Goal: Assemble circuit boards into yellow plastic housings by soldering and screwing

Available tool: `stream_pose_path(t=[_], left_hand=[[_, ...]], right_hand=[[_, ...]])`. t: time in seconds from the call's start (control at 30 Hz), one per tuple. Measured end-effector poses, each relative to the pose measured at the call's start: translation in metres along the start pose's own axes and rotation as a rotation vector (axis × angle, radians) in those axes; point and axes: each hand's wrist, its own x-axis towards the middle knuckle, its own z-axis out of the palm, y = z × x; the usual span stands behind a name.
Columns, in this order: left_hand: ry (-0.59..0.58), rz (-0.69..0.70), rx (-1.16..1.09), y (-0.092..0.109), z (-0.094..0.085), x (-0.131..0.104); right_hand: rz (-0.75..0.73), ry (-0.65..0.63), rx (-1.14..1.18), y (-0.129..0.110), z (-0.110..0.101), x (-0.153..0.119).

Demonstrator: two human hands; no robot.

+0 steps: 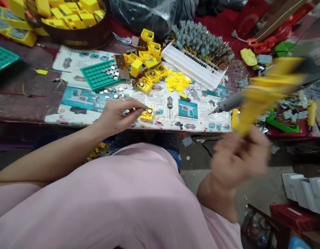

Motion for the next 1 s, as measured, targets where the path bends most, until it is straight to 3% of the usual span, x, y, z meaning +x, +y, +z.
stream_pose_path(t=[0.03, 0.1, 0.17, 0.27, 0.37, 0.5, 0.57, 0.6, 0.67, 0.73, 0.83, 1.0], left_hand=[[-0.033, 0.005, -0.157, 0.007, 0.008, 0.002], [-0.092, -0.016, -0.509, 0.019, 0.024, 0.011], [-0.077, -0.078, -0.785, 0.026, 0.036, 0.024], [0.051, -0.201, -0.919, 0.030, 0.042, 0.046], [0.101, -0.244, -0.895, 0.030, 0.039, 0.065], [0.095, -0.255, -0.917, 0.030, 0.036, 0.085], [0.095, -0.263, -0.928, 0.028, 0.037, 0.092], [0.096, -0.261, -0.928, 0.028, 0.037, 0.095], [0.088, -0.253, -0.938, 0.027, 0.039, 0.098], [0.063, -0.271, -1.000, 0.028, 0.042, 0.098], [-0.015, -0.333, -1.143, 0.034, 0.052, 0.095], [-0.120, -0.245, -1.163, 0.038, 0.062, 0.083]], right_hand=[[-0.149, -0.109, -0.003, -0.017, 0.015, -0.007], [-0.288, -0.332, 0.055, -0.044, 0.046, -0.017], [-0.318, -0.425, 0.104, -0.061, 0.071, -0.023], [-0.343, -0.450, 0.144, -0.070, 0.093, -0.026], [-0.405, -0.402, 0.190, -0.067, 0.094, -0.027], [-0.459, -0.231, 0.299, -0.059, 0.076, -0.035], [-0.527, -0.264, 0.470, -0.055, 0.071, -0.044], [-0.562, -0.352, 0.582, -0.053, 0.073, -0.050], [-0.465, -0.540, 0.762, -0.050, 0.086, -0.061], [-0.175, -0.603, 0.821, -0.048, 0.109, -0.069], [0.076, -0.458, 0.842, -0.046, 0.144, -0.064], [-0.049, -0.087, 0.787, -0.043, 0.172, -0.028]])
